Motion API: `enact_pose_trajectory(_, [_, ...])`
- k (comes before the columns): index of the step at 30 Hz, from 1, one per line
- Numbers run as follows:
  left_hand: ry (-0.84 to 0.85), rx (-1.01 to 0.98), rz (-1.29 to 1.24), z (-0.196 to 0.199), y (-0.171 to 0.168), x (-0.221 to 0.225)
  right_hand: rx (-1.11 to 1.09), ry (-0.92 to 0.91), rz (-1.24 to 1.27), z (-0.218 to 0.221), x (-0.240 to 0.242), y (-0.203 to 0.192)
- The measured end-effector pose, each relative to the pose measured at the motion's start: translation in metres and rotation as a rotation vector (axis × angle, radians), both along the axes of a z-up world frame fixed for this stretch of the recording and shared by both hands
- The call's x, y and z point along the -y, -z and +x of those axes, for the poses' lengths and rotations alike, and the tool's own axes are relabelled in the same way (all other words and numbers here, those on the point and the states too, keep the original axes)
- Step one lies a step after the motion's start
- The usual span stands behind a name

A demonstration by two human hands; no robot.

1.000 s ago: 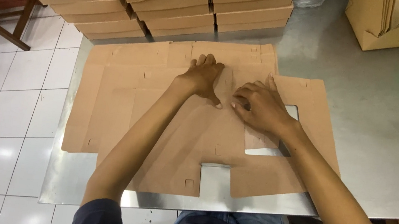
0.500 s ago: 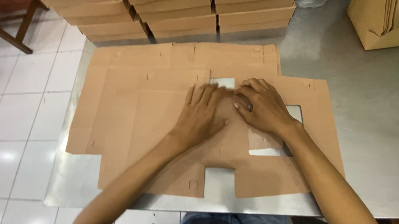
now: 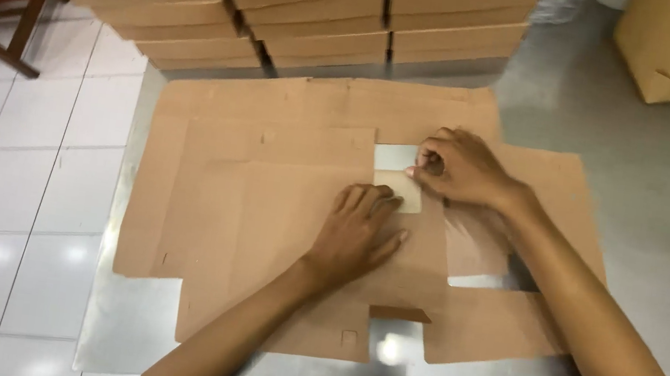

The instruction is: The person folds and presses the flaps of flat cardboard box blanks on a metal table to form a box shape. They repeatedly fold side and bottom flaps, press creases, and flip the piece to continue shaping it.

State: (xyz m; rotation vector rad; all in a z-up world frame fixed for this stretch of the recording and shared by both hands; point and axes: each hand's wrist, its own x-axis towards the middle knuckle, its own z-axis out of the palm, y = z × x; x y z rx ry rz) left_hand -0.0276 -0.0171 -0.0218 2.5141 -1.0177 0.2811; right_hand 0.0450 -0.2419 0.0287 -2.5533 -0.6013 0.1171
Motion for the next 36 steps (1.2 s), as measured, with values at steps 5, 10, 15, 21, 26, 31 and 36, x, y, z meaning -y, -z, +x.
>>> enact_pose_trajectory(5, [-0.001,-0.011,-0.026,-0.002,-0.004,-0.002,-0.203,0.050,-0.137,0.030,-0.018,-0.008])
enact_pose_trajectory(10, [0.027,-0.079,-0.042,-0.001,-0.009,0.000,-0.322,0.085,-0.136,0.029,-0.010,-0.022])
enact_pose_trajectory(15, [0.030,-0.078,-0.062,0.001,-0.009,-0.001,-0.476,0.026,-0.032,0.029,0.007,-0.038])
enact_pose_trajectory(21, [0.019,-0.060,-0.055,0.002,-0.002,-0.001,-0.387,-0.014,-0.040,0.035,0.009,-0.010])
enact_pose_trajectory(26, [0.018,-0.090,-0.049,0.001,-0.008,0.000,-0.292,0.075,-0.085,0.032,-0.004,-0.006])
enact_pose_trajectory(31, [0.007,-0.071,-0.040,0.000,-0.011,0.000,-0.235,0.135,-0.124,0.030,-0.013,0.006])
enact_pose_trajectory(36, [0.006,-0.061,-0.041,0.000,-0.008,0.000,-0.252,0.088,-0.106,0.027,-0.015,-0.004])
